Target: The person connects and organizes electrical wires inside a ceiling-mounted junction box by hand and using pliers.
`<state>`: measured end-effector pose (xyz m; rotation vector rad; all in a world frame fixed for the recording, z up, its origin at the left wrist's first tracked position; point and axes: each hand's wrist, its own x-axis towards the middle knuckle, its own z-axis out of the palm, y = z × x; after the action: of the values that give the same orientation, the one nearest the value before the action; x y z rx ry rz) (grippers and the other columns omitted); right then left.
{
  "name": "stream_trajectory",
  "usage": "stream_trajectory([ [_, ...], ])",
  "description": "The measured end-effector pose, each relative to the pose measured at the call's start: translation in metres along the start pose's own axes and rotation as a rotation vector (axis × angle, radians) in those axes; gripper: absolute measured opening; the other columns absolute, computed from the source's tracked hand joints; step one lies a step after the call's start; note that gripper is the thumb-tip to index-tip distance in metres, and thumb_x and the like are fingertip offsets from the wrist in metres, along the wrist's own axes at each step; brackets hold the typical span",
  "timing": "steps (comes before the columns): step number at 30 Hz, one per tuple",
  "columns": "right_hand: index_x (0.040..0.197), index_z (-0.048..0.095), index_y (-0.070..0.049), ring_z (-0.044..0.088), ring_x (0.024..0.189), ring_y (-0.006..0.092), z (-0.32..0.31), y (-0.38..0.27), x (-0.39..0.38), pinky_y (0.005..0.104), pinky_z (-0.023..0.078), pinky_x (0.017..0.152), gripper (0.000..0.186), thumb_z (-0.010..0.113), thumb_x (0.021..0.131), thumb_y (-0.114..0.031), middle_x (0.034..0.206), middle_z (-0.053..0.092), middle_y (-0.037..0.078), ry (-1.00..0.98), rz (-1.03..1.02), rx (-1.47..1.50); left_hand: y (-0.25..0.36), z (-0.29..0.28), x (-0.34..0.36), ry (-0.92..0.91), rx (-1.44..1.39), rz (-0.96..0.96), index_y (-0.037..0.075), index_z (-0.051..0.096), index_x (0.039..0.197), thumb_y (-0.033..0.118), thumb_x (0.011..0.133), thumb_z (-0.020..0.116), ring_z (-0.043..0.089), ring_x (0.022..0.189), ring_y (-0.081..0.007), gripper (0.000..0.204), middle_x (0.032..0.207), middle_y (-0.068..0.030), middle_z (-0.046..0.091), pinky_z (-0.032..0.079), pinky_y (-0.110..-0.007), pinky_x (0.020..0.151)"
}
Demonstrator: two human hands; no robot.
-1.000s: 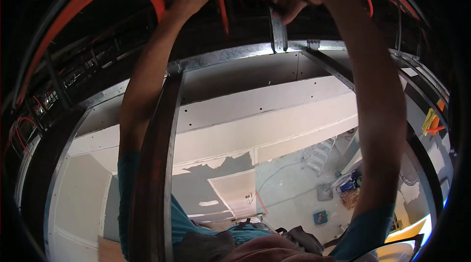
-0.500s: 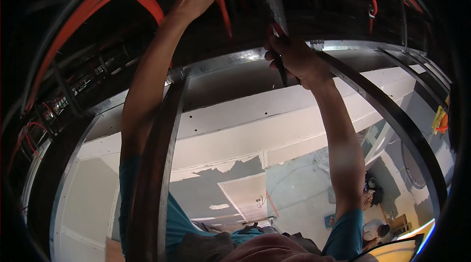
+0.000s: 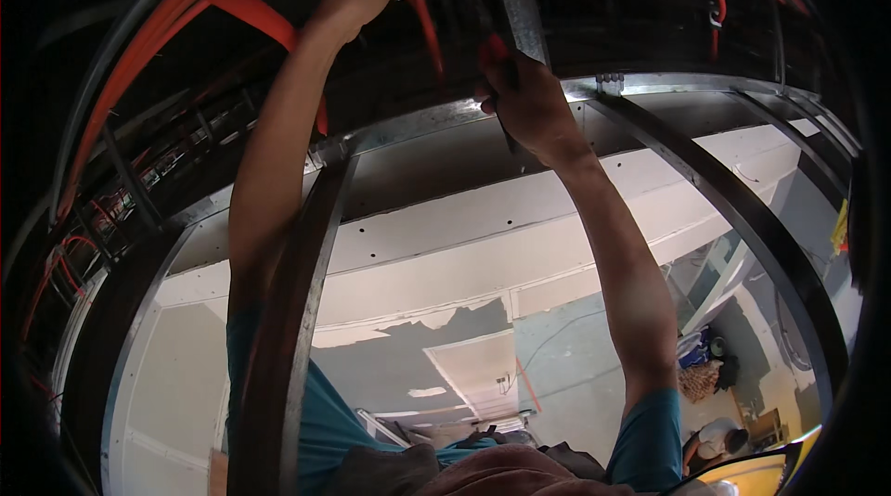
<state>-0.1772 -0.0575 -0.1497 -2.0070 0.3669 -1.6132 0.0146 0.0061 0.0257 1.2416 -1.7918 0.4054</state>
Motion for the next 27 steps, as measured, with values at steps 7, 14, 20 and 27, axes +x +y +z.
stream_trajectory([
  [7,0.12,0.057,0.001,0.068,0.077,0.0213,0.01,0.002,0.011,0.037,0.054,0.072,0.03,0.056,0.103,-0.024,0.09,0.069,0.013,0.001,-0.111,-0.256,-0.015,-0.007,0.007,0.01,-0.021,0.067,0.009,0.071,0.124,0.019,0.099,0.067,0.06,0.099,-0.0113,0.027,0.103,-0.0002,0.07,0.046,-0.029,0.09],
  [14,0.12,0.056,-0.001,0.071,0.087,0.0293,0.008,-0.02,0.011,0.0422,0.053,0.077,0.032,0.054,0.102,-0.028,0.094,0.072,0.015,-0.033,0.048,-0.213,-0.019,-0.008,0.007,0.004,-0.063,0.041,0.009,0.072,0.122,0.016,0.099,0.066,0.059,0.1,-0.0104,0.025,0.105,-0.0006,0.07,0.045,-0.028,0.093],
  [20,0.119,0.056,-0.001,0.071,0.088,0.0282,0.007,-0.019,0.017,0.0422,0.053,0.078,0.033,0.052,0.103,-0.028,0.095,0.072,0.014,-0.035,0.06,-0.271,-0.013,-0.005,0.007,0.012,-0.116,0.041,0.009,0.072,0.122,0.016,0.098,0.067,0.062,0.102,-0.0106,0.025,0.108,-0.0009,0.071,0.046,-0.028,0.095],
  [27,0.121,0.057,-0.002,0.072,0.09,0.0273,0.009,-0.027,0.017,0.042,0.054,0.079,0.033,0.053,0.102,-0.028,0.095,0.072,0.014,-0.022,0.103,-0.255,-0.011,-0.001,0.005,0.034,-0.032,0.099,0.008,0.072,0.123,0.016,0.097,0.068,0.063,0.101,-0.0107,0.027,0.107,-0.0026,0.072,0.047,-0.028,0.093],
])
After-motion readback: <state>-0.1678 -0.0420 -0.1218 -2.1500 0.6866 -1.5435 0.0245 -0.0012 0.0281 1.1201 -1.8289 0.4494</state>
